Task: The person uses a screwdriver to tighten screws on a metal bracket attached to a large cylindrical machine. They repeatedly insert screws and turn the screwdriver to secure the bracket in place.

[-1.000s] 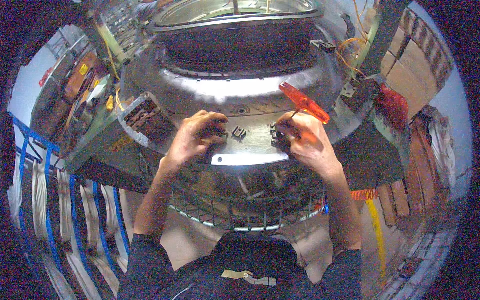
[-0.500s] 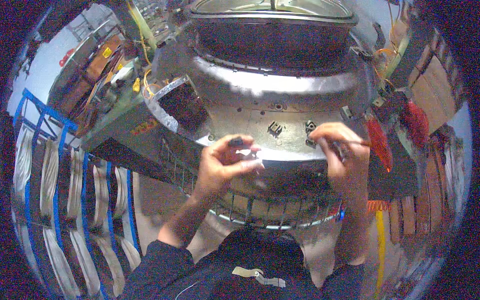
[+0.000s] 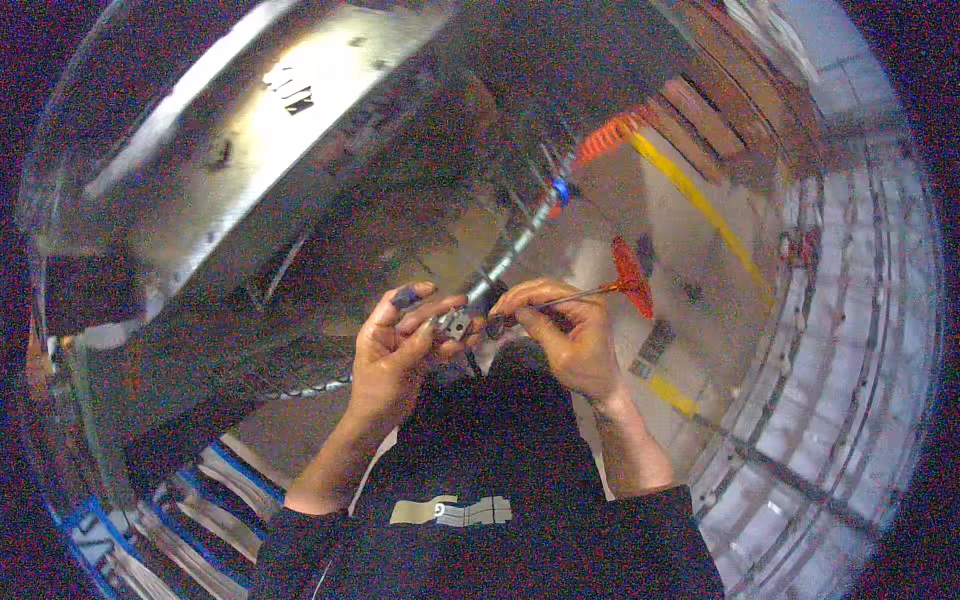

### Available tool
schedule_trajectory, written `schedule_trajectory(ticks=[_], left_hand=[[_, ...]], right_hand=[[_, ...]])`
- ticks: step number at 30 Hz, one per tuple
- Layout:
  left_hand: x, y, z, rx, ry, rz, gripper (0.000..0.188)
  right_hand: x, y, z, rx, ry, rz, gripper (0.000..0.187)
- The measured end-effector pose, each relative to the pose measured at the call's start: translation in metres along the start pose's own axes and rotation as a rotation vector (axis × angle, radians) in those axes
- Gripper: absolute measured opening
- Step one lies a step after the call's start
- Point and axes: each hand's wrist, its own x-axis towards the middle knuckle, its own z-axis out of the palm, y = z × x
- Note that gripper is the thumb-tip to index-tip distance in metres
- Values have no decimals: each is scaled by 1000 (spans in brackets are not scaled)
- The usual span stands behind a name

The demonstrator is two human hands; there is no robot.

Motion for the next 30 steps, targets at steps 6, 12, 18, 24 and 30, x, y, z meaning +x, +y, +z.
schedule_trajectory(ticks=[6,12,18,24,30], left_hand=[[1,-42,20,55,-117,-126,46],[0,-100,63,29,-139,-233,49],[2,-159,102,40,-224,-253,51],[8,-199,126,92,-288,-231,54],[10,-213,142,194,-233,-203,51]], right_hand=[[-56,14,-42,-53,134,-50,9],[-102,21,-92,123,228,-92,9],[-148,14,-147,89,310,-27,9],[-177,11,-182,44,363,-26,13],[-187,16,-200,96,351,-81,13]])
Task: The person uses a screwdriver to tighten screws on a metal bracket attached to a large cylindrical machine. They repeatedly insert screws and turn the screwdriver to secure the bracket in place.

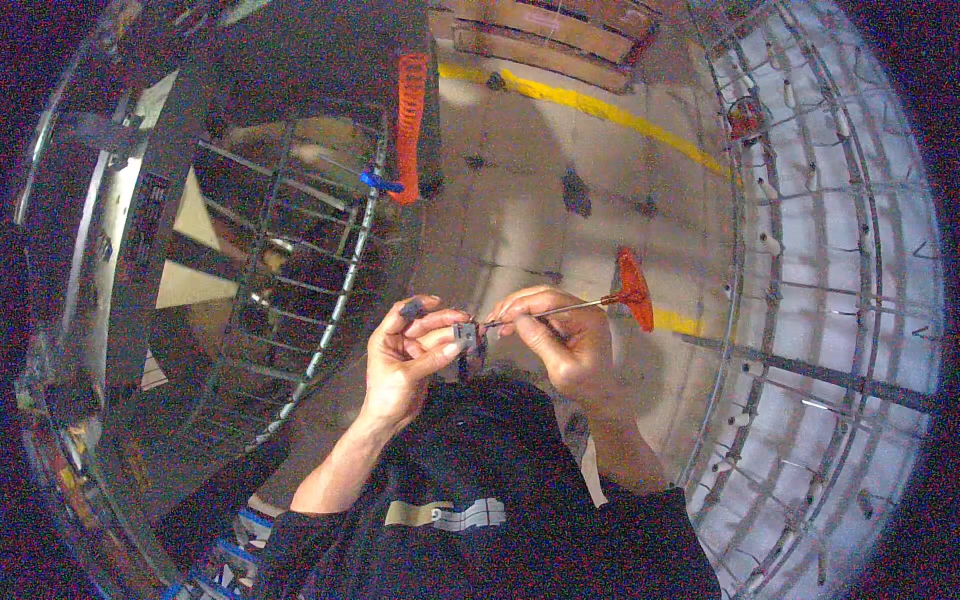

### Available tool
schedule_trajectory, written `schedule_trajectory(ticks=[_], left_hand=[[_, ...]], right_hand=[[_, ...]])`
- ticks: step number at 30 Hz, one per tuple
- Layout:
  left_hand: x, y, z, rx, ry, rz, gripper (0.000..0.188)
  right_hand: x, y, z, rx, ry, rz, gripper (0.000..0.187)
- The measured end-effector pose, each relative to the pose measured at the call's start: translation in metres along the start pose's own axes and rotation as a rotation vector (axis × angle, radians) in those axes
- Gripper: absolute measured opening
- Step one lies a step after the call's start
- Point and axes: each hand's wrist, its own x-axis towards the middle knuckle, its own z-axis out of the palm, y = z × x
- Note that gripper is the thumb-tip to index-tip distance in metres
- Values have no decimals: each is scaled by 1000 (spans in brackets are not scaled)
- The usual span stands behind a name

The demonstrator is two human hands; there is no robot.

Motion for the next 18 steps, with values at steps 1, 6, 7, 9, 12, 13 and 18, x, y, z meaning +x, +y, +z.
schedule_trajectory(ticks=[1,6,7,9,12,13,18], left_hand=[[1,-2,2,1,14,5,50],[1,-10,9,-37,92,-3,50],[1,-11,10,-43,101,-4,50],[1,-13,10,-25,96,16,53],[-1,-14,9,-2,89,33,56],[-1,-15,9,4,85,36,57],[-3,-15,9,-8,72,88,60]], right_hand=[[0,2,-2,-3,-12,-7,13],[0,9,-4,79,-59,-13,11],[0,10,-4,59,-64,-16,11],[0,11,-4,47,-77,-10,12],[2,10,-4,-35,-101,7,11],[2,10,-4,-41,-106,6,11],[4,5,3,-40,-114,6,10]])
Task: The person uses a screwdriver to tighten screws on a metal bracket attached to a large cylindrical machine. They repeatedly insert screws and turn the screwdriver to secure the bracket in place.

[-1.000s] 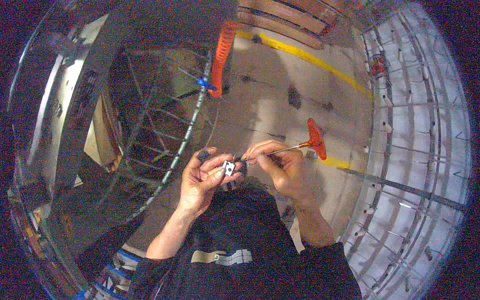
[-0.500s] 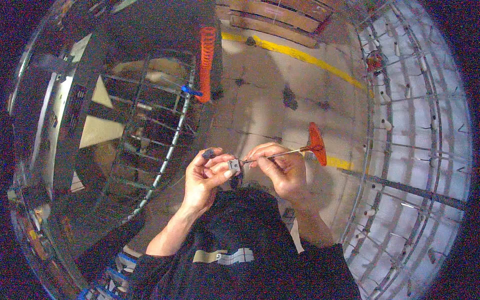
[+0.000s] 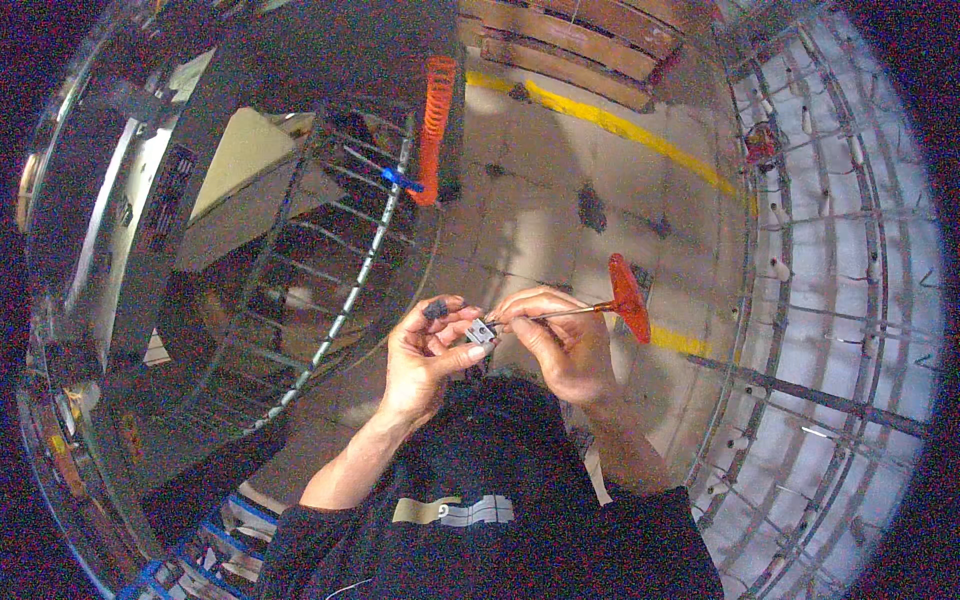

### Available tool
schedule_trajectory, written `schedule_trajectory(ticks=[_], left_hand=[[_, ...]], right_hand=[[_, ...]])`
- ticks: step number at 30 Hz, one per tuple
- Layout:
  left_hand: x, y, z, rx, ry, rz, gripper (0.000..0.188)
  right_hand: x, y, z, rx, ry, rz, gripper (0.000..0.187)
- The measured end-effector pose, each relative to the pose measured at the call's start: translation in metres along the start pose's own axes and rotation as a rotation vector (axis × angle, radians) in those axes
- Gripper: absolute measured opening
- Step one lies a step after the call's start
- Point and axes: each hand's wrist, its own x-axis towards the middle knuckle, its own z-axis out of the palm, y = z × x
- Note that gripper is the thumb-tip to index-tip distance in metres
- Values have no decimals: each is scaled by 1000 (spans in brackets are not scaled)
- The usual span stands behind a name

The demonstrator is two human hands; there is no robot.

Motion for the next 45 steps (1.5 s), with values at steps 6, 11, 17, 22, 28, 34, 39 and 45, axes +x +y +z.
schedule_trajectory(ticks=[6,11,17,22,28,34,39,45], left_hand=[[-6,0,-6,47,-9,66,60],[-13,3,-11,225,54,100,56],[-17,71,-38,260,253,257,48],[-46,215,-113,691,591,781,23],[-54,377,-206,863,947,1032,17],[-37,418,-231,1478,1044,937,39],[1,419,-208,1578,491,1058,47],[43,423,-197,1698,373,940,44]], right_hand=[[1,1,9,2,4,37,11],[10,-1,14,-345,-23,-94,14],[43,-8,54,111,-46,-86,13],[71,-10,100,23,-165,-111,11],[91,-1,172,-65,-202,-118,8],[105,9,228,-130,-229,-98,13],[116,16,246,-180,-211,-91,10],[138,26,246,-245,-231,-147,10]])
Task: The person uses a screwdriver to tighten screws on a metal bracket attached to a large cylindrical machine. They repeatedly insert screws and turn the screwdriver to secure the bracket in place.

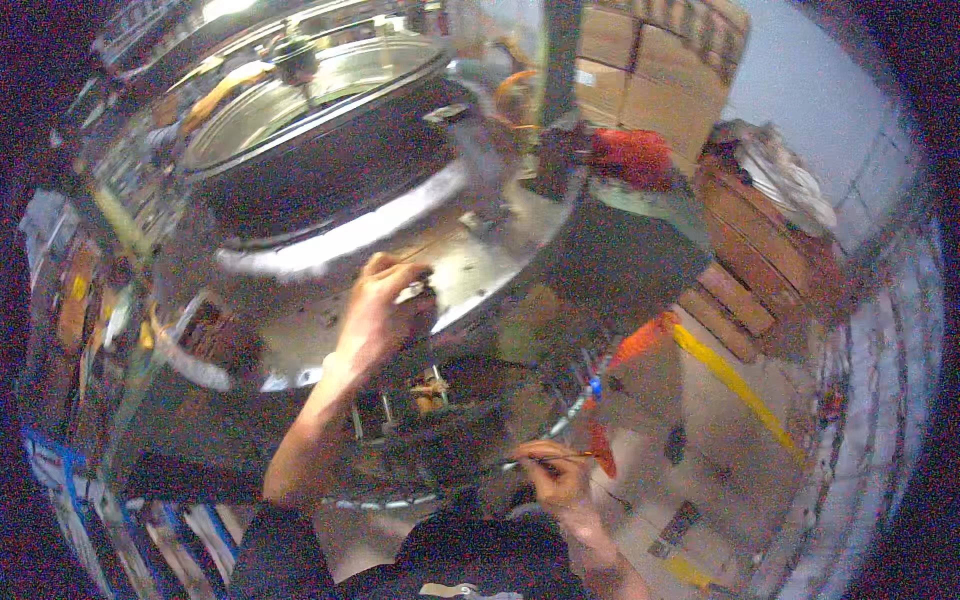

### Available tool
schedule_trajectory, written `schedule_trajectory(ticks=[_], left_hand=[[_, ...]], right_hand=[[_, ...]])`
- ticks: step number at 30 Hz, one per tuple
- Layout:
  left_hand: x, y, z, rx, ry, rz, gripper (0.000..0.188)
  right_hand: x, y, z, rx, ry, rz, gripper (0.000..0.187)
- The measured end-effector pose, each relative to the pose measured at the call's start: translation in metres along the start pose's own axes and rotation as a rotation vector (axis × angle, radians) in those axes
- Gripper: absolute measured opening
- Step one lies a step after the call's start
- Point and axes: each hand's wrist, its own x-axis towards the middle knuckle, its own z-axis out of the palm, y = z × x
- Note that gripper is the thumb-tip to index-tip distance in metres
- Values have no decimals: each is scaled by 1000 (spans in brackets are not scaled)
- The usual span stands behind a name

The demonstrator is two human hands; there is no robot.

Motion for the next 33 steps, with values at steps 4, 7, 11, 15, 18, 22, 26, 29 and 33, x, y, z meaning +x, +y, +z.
schedule_trajectory(ticks=[4,7,11,15,18,22,26,29,33], left_hand=[[7,3,4,-25,-29,38,38],[8,9,8,-105,-42,-125,38],[15,19,8,2,-43,-201,39],[32,55,16,78,108,61,42],[64,92,43,-245,102,-71,37],[148,120,108,-195,168,14,33],[265,117,183,-71,274,169,36],[371,95,245,143,239,-29,28],[481,42,325,342,182,29,28]], right_hand=[[11,-4,-14,30,-20,15,12],[13,-7,-24,18,14,-20,12],[12,0,-37,-28,50,3,12],[17,12,-51,17,134,16,10],[36,24,-80,-16,129,-5,8],[96,51,-132,98,146,-83,13],[159,92,-207,-12,59,-113,14],[194,129,-259,201,6,11,13],[221,187,-341,68,-33,189,13]])
